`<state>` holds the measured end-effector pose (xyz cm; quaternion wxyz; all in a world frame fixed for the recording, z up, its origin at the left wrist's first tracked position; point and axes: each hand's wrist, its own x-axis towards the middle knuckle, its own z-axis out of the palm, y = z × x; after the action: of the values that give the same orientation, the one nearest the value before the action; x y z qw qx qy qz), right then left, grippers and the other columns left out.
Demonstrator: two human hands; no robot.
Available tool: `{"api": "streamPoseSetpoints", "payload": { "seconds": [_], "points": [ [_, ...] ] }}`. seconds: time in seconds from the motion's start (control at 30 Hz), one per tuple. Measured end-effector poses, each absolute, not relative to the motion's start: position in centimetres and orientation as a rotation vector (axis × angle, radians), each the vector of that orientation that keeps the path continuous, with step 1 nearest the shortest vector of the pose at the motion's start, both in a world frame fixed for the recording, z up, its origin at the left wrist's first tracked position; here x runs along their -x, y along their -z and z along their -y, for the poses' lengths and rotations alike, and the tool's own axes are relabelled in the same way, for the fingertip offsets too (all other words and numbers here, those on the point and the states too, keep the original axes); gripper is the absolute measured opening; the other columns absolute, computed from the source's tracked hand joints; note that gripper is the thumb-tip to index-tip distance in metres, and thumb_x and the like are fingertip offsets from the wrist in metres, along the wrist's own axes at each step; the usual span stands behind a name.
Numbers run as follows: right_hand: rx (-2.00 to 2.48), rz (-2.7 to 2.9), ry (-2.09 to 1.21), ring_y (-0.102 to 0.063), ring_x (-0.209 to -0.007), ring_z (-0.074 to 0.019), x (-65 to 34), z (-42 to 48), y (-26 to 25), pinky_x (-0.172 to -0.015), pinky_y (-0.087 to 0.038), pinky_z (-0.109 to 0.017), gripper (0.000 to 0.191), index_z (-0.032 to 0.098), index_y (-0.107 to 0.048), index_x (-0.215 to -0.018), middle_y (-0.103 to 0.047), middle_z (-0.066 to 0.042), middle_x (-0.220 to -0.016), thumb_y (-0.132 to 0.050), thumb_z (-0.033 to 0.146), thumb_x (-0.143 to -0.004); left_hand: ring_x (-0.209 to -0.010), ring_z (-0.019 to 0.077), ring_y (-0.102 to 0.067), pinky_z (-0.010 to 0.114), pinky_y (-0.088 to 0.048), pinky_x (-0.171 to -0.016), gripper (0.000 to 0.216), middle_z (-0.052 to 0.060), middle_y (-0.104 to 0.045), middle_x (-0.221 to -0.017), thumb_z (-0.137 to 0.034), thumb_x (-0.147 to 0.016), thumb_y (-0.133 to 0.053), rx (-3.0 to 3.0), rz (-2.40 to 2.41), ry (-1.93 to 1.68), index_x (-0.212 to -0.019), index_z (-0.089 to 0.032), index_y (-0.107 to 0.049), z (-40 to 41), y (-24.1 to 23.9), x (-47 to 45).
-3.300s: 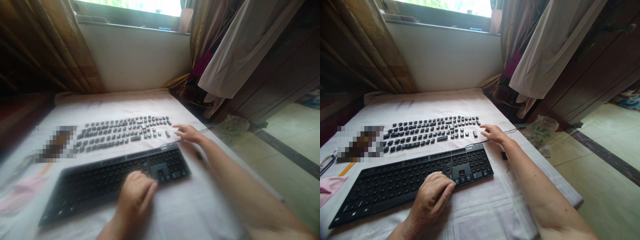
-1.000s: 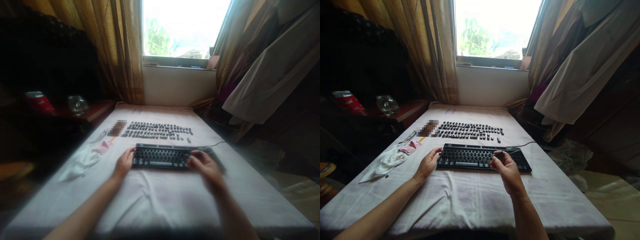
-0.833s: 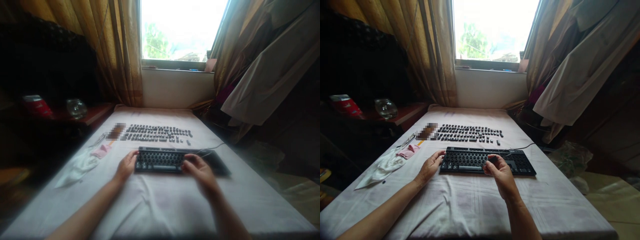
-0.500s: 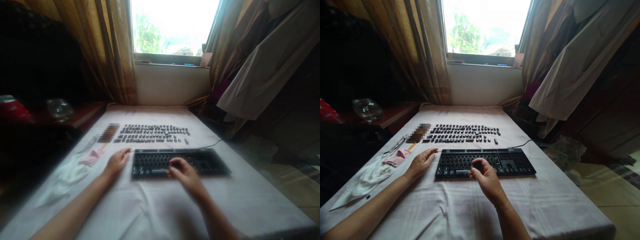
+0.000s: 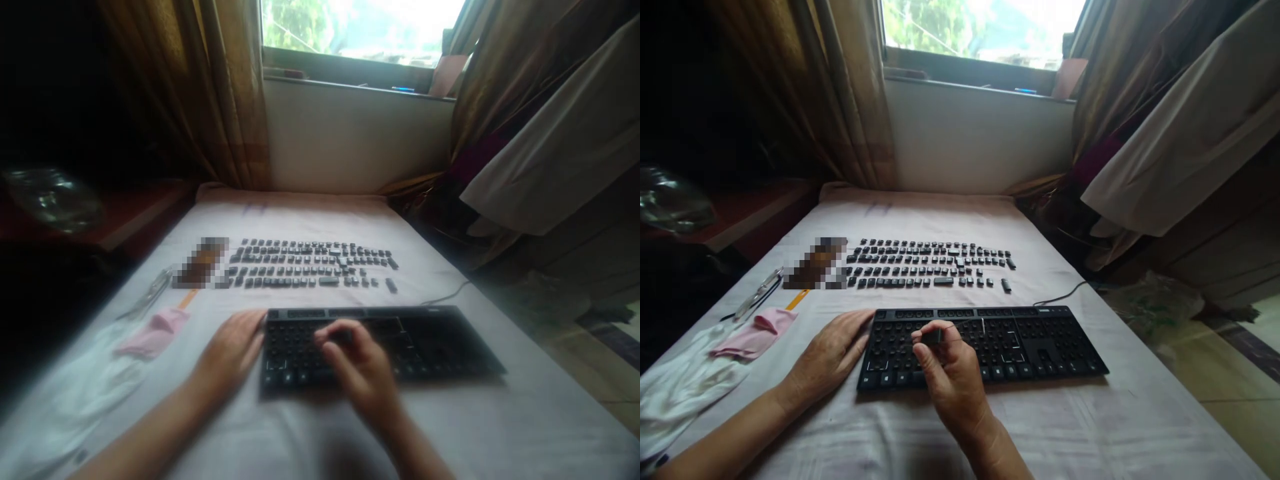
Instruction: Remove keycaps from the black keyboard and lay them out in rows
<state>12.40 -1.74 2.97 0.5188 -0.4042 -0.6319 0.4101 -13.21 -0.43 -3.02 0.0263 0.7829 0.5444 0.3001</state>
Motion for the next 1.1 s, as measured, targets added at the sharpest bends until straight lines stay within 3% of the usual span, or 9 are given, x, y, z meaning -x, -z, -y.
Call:
{"api": "streamPoseSetpoints", "payload": {
  "seconds": [0.17, 0.37, 0.63, 1.1],
  "points": [
    [0.931, 1.705, -0.676, -0.074, -0.086, -0.0165, -12.6, 1.9, -1.3, -0.076, -0.061, -0.023, 0.017, 0.024, -0.062, -0.111, -0.075, -0.004, -0.096, -0.058, 0.021, -0.094, -0.128, 0.0264, -0.056, 0.049, -0.049, -0.107, 0.048, 0.012, -0.06, -0.138, -0.024, -0.098, -0.044, -2.542, -1.665, -0.776, -0.146, -0.02, -0.039, 1.0, 3.3, 13.2],
    [0.913, 1.833, -0.614, -0.074, -0.083, -0.0207, -13.7, 1.3, -0.2, -0.074, -0.063, -0.029, 0.02, 0.019, -0.061, -0.114, -0.076, -0.009, -0.092, -0.055, 0.024, -0.096, -0.135, 0.0274, -0.049, 0.05, -0.044, -0.112, 0.059, 0.013, -0.053, -0.145, -0.022, -0.098, -0.046, -2.479, -1.663, -0.666, -0.153, -0.021, -0.027, 1.7, 1.8, 13.0],
    [0.68, 2.012, -0.593, -0.074, -0.08, -0.0202, -12.3, 2.0, -0.4, -0.071, -0.062, -0.029, 0.018, 0.018, -0.06, -0.113, -0.078, -0.009, -0.088, -0.056, 0.026, -0.097, -0.138, 0.0259, -0.046, 0.049, -0.042, -0.114, 0.057, 0.01, -0.054, -0.145, -0.018, -0.097, -0.045, -2.423, -1.643, -0.605, -0.152, -0.02, -0.033, 1.8, 0.7, 12.5],
    [0.775, 2.218, -0.564, -0.071, -0.083, -0.0171, -10.2, 2.5, -2.3, -0.076, -0.058, -0.026, 0.016, 0.018, -0.059, -0.11, -0.076, -0.007, -0.09, -0.051, 0.022, -0.097, -0.136, 0.027, -0.046, 0.052, -0.04, -0.114, 0.054, 0.013, -0.055, -0.143, -0.017, -0.094, -0.047, -2.39, -1.575, -0.692, -0.148, -0.018, -0.039, 1.6, 0.9, 12.5]
  ]
}}
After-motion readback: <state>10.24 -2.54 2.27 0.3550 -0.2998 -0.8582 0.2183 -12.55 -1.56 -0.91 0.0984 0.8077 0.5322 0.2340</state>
